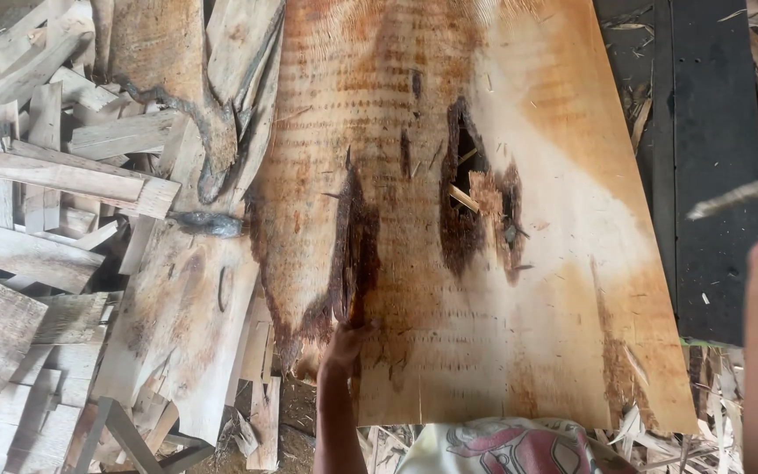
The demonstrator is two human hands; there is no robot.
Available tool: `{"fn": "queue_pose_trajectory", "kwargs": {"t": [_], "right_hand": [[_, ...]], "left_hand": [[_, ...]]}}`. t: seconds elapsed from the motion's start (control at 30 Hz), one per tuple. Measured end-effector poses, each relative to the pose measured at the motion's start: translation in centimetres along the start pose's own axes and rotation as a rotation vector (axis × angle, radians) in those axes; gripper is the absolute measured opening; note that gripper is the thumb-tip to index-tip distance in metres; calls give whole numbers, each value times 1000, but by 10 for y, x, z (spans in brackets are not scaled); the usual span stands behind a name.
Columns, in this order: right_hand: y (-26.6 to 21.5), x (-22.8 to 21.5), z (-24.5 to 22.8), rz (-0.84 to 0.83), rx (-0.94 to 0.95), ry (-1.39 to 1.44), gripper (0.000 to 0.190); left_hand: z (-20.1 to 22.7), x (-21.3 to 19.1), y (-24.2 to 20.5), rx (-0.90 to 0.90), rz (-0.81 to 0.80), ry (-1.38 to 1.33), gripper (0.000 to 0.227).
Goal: The recorder is peeling and processing pieces of tree bark or similar plant material using a large manual cutting blade.
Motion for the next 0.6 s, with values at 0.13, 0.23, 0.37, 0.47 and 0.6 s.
{"fn": "queue_pose_trajectory", "kwargs": {"t": [0.13,0.23,0.37,0.47,0.6], "right_hand": [[-108,90,38,-103,97,-256,32],[-190,186,65,-394,378,-722,77],[-219,265,92,-594,276,-931,91],[-212,300,113,-661,257,-985,90],[-210,313,158,-681,173,-992,84]], "left_hand": [[24,6,-26,105,-124,-108,54],[33,7,-34,85,-119,-230,49],[94,8,-84,3,-34,-304,41],[48,10,-52,102,-131,-457,34],[35,6,-35,130,-101,-196,39]]}}
Point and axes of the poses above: each hand's wrist, its own y-axis towards the middle knuckle, its own x-axis out of the palm, z = x × y, the point moved 9 cm from there along y, towards the middle knuckle, and after that the axes turned 7 degrees about z, right-handed, at the moved point
